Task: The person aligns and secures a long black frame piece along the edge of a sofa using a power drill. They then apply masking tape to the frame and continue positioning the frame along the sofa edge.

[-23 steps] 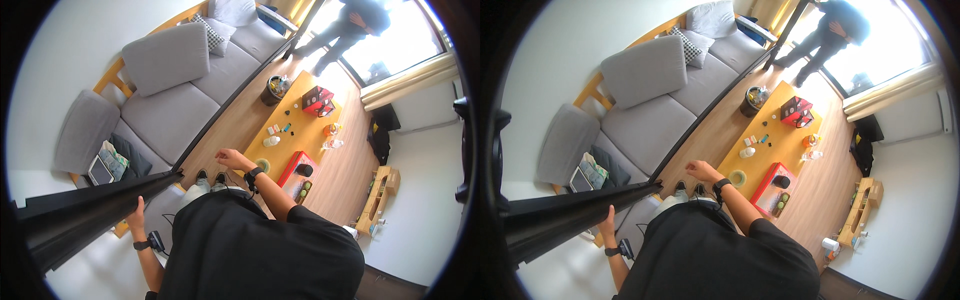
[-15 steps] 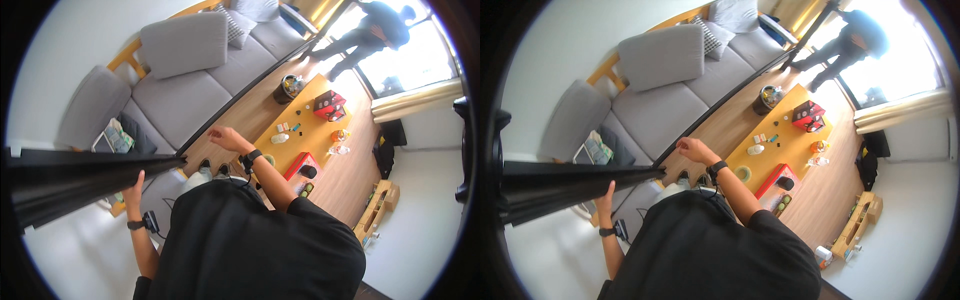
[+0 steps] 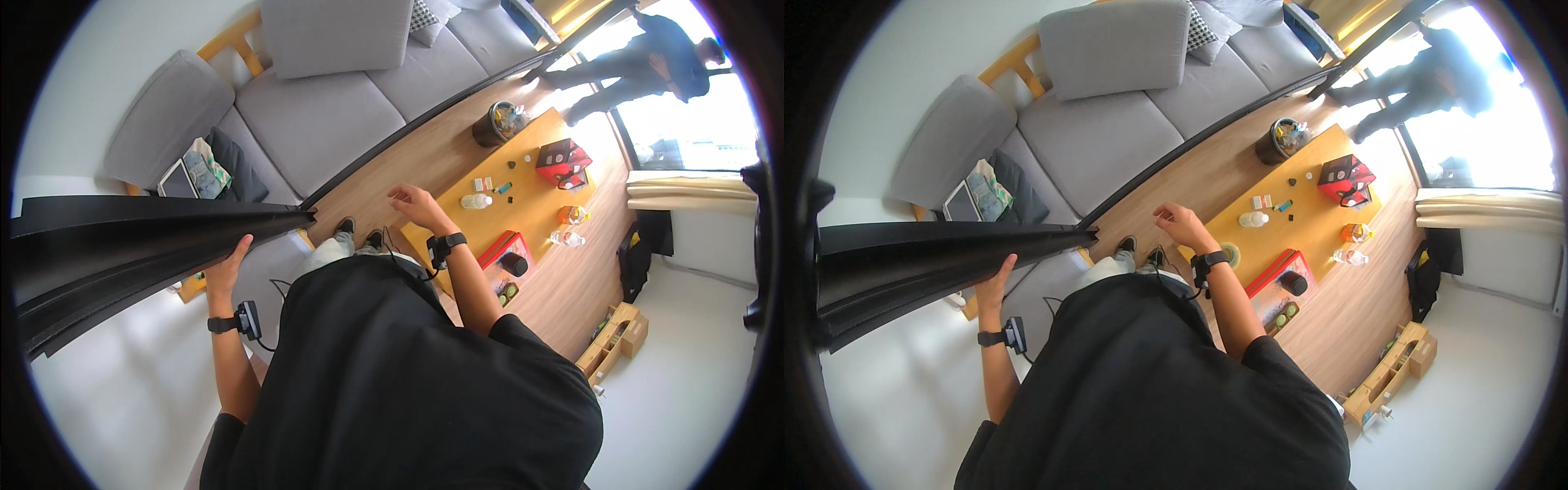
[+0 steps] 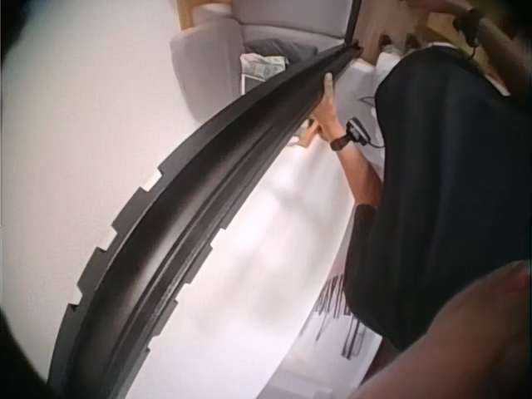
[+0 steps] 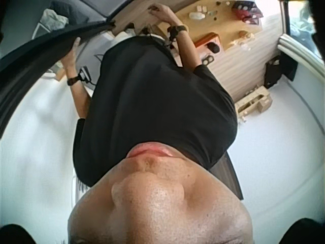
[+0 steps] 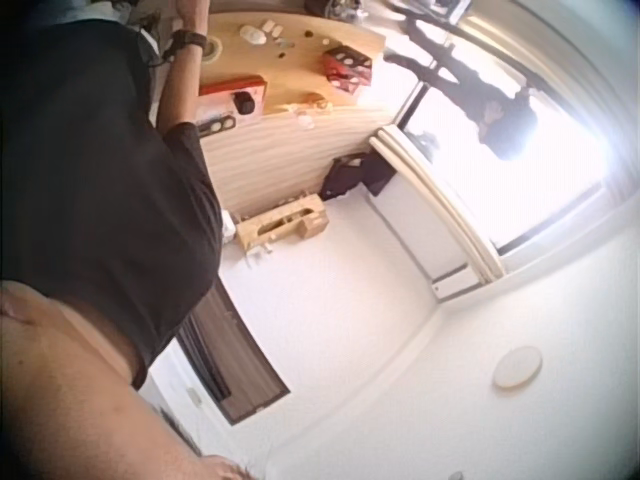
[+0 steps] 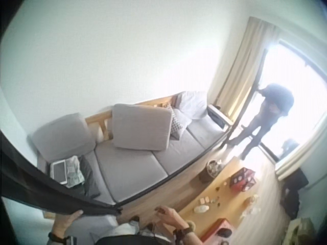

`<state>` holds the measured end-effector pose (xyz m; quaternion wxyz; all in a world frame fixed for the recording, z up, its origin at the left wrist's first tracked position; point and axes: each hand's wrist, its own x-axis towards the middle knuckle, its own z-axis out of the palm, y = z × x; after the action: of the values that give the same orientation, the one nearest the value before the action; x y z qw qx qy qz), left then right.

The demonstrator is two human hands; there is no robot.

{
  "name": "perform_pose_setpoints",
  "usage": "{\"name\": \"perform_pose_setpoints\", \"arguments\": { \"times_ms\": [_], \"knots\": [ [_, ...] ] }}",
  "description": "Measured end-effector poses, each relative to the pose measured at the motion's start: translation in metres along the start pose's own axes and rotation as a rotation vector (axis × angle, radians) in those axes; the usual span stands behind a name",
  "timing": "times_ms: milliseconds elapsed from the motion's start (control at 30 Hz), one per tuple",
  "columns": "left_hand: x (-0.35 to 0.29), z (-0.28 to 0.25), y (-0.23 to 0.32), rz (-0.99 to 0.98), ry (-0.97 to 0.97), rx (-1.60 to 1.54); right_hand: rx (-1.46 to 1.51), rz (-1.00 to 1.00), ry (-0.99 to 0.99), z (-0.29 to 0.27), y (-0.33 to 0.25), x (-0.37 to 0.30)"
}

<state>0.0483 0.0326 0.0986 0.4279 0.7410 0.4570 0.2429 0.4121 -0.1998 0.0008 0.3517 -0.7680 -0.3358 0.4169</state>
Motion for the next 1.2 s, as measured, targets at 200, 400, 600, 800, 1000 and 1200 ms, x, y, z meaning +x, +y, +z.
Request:
{"name": "perform_pose_setpoints", "arguments": {
  "times_ms": [200, 400, 600, 800, 1000, 1200],
  "knots": [
    [0.003, 0.002, 0.010, 0.057, 0.058, -0.076, -0.004, 0.054, 0.015, 0.000, 0.001, -0.007],
    [0.010, -0.002, 0.008, 0.119, 0.053, -0.047, 0.045, -0.003, 0.049, 0.003, 0.000, -0.011],
    [0.012, -0.004, 0.003, 0.166, 0.061, -0.031, 0.069, 0.037, 0.057, -0.002, 0.008, -0.016],
    [0.018, -0.005, 0.002, 0.119, 0.091, -0.080, 0.062, 0.058, 0.079, 0.003, 0.014, -0.018],
    [0.024, -0.011, -0.005, 0.086, 0.061, -0.064, 0.057, 0.015, 0.084, 0.007, 0.014, -0.012],
    [0.024, -0.014, -0.011, 0.114, 0.049, -0.023, 0.049, 0.047, 0.073, 0.004, 0.011, -0.007]
  ]
}}
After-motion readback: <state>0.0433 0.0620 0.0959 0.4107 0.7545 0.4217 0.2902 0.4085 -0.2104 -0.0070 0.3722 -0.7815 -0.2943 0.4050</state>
